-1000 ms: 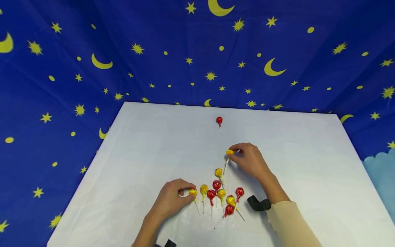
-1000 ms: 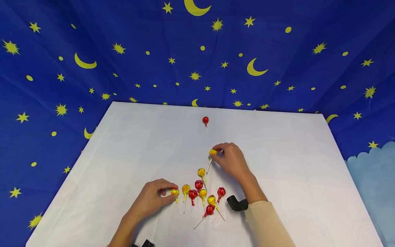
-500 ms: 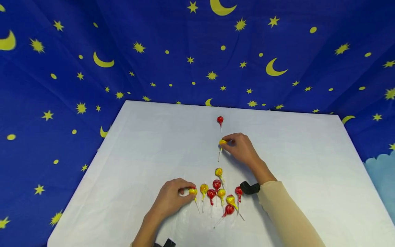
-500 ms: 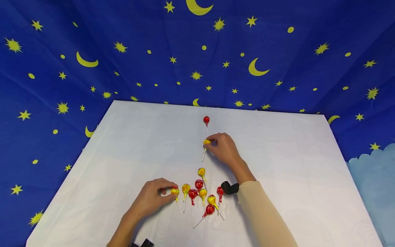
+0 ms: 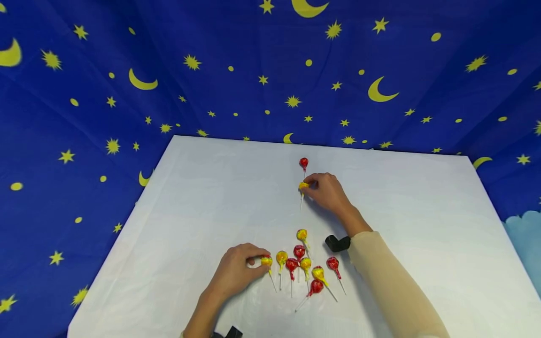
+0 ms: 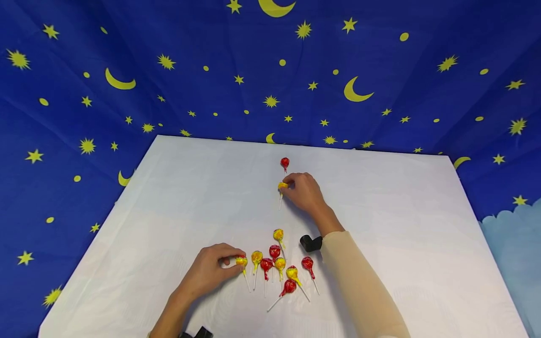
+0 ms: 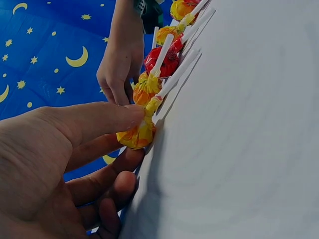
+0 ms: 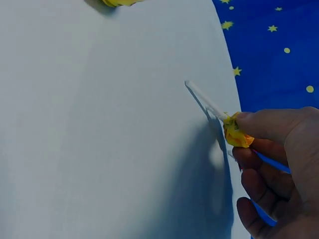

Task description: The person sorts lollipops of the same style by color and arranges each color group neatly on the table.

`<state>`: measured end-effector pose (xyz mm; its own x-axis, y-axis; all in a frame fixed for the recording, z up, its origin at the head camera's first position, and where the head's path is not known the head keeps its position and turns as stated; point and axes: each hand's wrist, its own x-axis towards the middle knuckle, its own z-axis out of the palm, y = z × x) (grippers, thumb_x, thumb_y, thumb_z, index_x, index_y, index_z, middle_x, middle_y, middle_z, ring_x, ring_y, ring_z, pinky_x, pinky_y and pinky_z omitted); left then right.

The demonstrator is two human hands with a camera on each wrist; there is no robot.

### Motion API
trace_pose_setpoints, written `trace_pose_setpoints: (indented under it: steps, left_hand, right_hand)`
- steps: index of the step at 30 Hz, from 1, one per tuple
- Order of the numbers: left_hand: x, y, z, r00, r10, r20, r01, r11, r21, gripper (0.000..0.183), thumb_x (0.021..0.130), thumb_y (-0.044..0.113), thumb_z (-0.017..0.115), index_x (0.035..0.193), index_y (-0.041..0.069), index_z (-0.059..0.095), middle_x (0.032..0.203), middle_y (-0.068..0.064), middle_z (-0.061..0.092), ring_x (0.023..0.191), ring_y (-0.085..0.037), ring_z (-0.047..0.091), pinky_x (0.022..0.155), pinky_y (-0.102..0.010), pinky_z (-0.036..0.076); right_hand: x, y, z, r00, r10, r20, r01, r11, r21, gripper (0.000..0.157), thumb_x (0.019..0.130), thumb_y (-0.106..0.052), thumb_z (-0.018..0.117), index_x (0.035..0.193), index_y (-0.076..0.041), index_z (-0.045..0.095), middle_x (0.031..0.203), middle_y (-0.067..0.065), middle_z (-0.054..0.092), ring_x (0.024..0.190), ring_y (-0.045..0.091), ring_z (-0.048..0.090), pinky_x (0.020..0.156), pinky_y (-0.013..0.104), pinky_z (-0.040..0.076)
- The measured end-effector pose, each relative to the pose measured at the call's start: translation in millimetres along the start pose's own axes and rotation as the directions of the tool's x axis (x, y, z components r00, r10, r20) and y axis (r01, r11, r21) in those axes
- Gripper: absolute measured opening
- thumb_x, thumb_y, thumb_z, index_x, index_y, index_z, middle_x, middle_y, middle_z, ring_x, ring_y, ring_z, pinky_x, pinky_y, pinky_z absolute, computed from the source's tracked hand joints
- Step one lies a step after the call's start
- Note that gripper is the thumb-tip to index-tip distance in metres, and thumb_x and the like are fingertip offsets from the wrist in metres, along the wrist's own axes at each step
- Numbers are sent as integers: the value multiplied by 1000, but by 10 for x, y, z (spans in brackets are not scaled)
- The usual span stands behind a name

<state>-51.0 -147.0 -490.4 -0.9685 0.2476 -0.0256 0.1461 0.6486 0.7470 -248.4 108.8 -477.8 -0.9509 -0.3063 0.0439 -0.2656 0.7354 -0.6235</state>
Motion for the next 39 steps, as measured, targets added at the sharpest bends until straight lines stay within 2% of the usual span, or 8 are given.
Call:
trace_pose_setpoints:
  steps: [5, 11, 16, 24, 34, 39]
  left_hand:
    - [-13, 1, 26, 1000, -6, 14, 6, 1000, -11, 23, 81, 28, 78, 104, 25, 75, 91, 18, 63, 71, -7, 54, 65, -27, 44]
    - [40, 12, 35, 999, 16, 38, -16, 1000, 7, 24, 82, 30, 76, 106, 24, 75, 91, 18, 63, 71, -6, 53, 65, -27, 43]
    - [64, 12, 17, 999, 23, 22, -24, 999, 24, 24, 82, 29, 77, 105, 23, 75, 91, 16, 63, 71, -7, 53, 64, -27, 43]
    - [69, 32, 21, 999, 7, 34, -8, 1000, 26, 25, 83, 32, 76, 107, 24, 75, 91, 16, 63, 71, -6, 53, 64, -27, 43]
    - [84, 29, 22, 1000, 1, -3, -1, 999, 39, 25, 82, 32, 76, 105, 25, 75, 89, 18, 62, 70, -6, 52, 63, -26, 42]
    - [52, 16, -3, 1000, -13, 1, 13, 999, 49, 24, 82, 32, 77, 105, 24, 75, 88, 18, 61, 69, -7, 52, 62, -26, 42]
  right_hand:
    - [1, 36, 2, 1000, 7, 11, -7, 1000, -8, 26, 86, -26, 73, 105, -8, 73, 96, 5, 67, 89, 24, 52, 85, 42, 39]
    - [-15, 97, -9, 999, -14, -35, 12, 999, -37, 26, 87, -23, 72, 107, -6, 72, 103, 8, 68, 99, 26, 55, 93, 44, 38]
    - [22, 99, 5, 998, -42, -55, 39, 998, -49, 27, 88, -24, 72, 107, -5, 72, 101, 9, 67, 95, 25, 54, 88, 43, 41]
    - [32, 93, 19, 997, -14, -74, 7, 996, -86, 28, 88, -24, 71, 109, -5, 71, 102, 9, 67, 94, 25, 55, 86, 43, 43]
    - [70, 102, 15, 994, -47, -102, 39, 996, -75, 28, 88, -25, 72, 108, -6, 71, 97, 7, 67, 87, 23, 56, 81, 42, 44]
    - [60, 97, 61, 996, -47, -74, 43, 997, -61, 30, 88, -27, 72, 109, -7, 71, 97, 6, 67, 87, 22, 55, 81, 41, 44]
